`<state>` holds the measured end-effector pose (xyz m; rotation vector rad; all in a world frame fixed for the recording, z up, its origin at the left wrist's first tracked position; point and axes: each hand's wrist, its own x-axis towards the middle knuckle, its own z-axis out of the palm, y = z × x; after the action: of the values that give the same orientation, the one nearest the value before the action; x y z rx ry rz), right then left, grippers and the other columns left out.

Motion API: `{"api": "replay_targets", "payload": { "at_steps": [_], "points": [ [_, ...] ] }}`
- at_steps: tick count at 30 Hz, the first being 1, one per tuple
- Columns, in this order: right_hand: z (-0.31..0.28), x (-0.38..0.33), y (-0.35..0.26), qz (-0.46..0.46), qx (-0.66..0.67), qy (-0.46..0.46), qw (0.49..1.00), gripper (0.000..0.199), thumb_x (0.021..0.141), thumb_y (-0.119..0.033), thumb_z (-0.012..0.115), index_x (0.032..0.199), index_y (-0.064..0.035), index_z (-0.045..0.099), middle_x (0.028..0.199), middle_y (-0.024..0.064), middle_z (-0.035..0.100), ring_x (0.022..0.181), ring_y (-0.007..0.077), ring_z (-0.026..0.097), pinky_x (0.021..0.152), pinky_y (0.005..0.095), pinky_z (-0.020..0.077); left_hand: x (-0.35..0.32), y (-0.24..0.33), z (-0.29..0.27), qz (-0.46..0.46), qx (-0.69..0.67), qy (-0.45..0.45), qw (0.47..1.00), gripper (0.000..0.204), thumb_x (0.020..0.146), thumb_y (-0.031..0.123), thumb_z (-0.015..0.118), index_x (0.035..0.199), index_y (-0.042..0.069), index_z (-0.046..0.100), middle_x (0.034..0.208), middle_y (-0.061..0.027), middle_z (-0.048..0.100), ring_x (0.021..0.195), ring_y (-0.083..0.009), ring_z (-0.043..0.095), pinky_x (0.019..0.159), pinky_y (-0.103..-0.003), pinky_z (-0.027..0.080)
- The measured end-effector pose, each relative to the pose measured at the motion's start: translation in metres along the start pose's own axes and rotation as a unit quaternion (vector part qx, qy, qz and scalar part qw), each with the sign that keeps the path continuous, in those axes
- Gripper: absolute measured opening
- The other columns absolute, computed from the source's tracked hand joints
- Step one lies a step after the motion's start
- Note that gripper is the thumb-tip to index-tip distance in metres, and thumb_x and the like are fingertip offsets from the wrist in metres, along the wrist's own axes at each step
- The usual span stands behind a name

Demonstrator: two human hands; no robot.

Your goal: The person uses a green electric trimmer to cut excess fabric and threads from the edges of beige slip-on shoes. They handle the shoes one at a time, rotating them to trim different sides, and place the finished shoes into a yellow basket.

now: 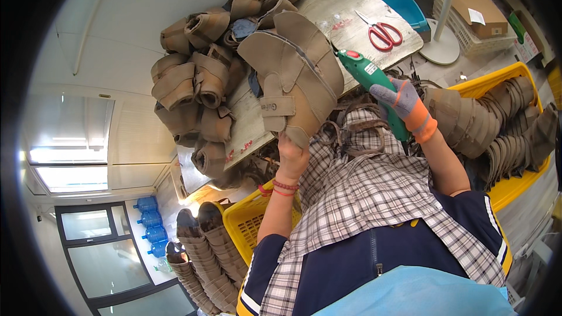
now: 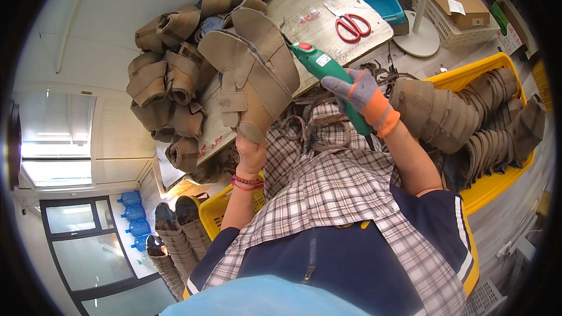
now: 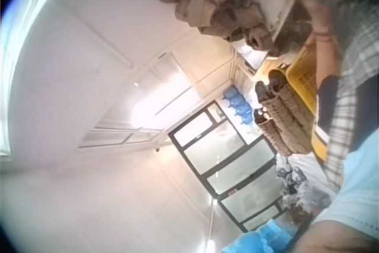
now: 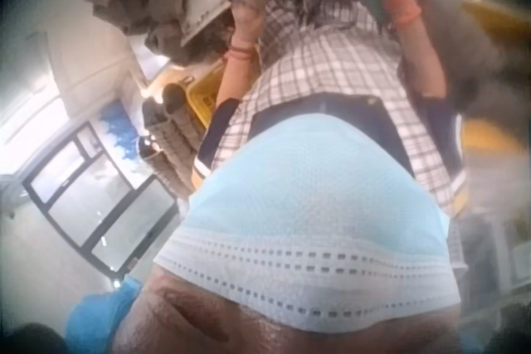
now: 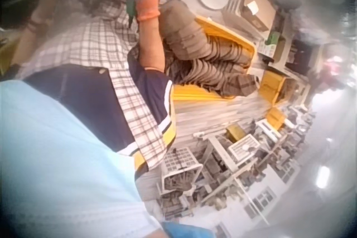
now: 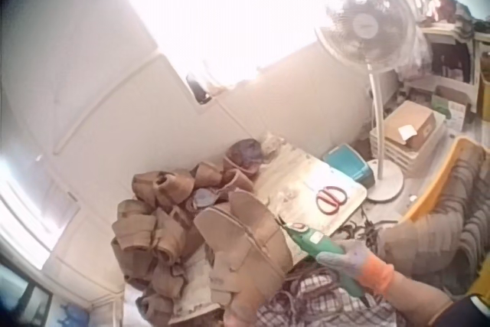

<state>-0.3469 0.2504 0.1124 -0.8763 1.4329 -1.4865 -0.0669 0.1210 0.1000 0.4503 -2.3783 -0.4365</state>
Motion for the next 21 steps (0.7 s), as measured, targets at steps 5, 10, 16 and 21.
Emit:
{"api": "replay_targets", "payload": {
  "at_steps": [5, 10, 16, 21],
  "points": [
    [-0.002, 0.001, -0.013, 0.025, 0.047, 0.032, 0.998, 0.046, 0.083, -0.046, 0.069, 0.084, -0.0006, 0.06, 0.055, 0.0032, 0.054, 0.045, 0.0109, 0.053, 0.042, 0.0256, 0.0421, -0.006, 0.011, 0.003, 0.043, 0.046, -0.03, 0.998, 0.045, 0.062, -0.01, 0.051, 0.105, -0.006, 0.064, 0.111, -0.0243, 0.061, 0.107, -0.0467, 0.053, 0.098, -0.055, 0.038],
    [-0.011, -0.01, -0.003, 0.037, 0.003, 0.021, 0.999, 0.048, 0.081, -0.048, 0.07, 0.08, -0.002, 0.059, 0.055, 0.0037, 0.054, 0.046, 0.0106, 0.054, 0.042, 0.0251, 0.043, -0.016, 0.016, 0.005, 0.04, 0.032, -0.013, 0.999, 0.045, 0.062, -0.009, 0.052, 0.105, -0.008, 0.064, 0.112, -0.0259, 0.06, 0.106, -0.0472, 0.053, 0.099, -0.056, 0.037],
    [-0.004, -0.02, 0.001, 0.048, -0.011, -0.009, 0.999, 0.048, 0.082, -0.046, 0.069, 0.083, 0.0005, 0.059, 0.054, 0.0039, 0.054, 0.043, 0.012, 0.054, 0.041, 0.0252, 0.0427, -0.018, 0.012, 0.007, 0.011, 0.071, 0.03, 0.997, 0.033, 0.073, -0.009, 0.054, 0.104, -0.005, 0.065, 0.107, -0.0227, 0.064, 0.103, -0.0438, 0.059, 0.093, -0.047, 0.043],
    [-0.002, -0.014, -0.009, 0.057, 0.015, -0.005, 0.998, 0.045, 0.083, -0.044, 0.069, 0.084, -0.0008, 0.059, 0.054, 0.0032, 0.054, 0.043, 0.0117, 0.052, 0.041, 0.0249, 0.042, -0.018, 0.017, 0.004, 0.031, 0.067, 0.005, 0.997, 0.034, 0.071, -0.009, 0.055, 0.103, -0.006, 0.065, 0.106, -0.0232, 0.064, 0.101, -0.044, 0.059, 0.093, -0.048, 0.044]
  ]
}}
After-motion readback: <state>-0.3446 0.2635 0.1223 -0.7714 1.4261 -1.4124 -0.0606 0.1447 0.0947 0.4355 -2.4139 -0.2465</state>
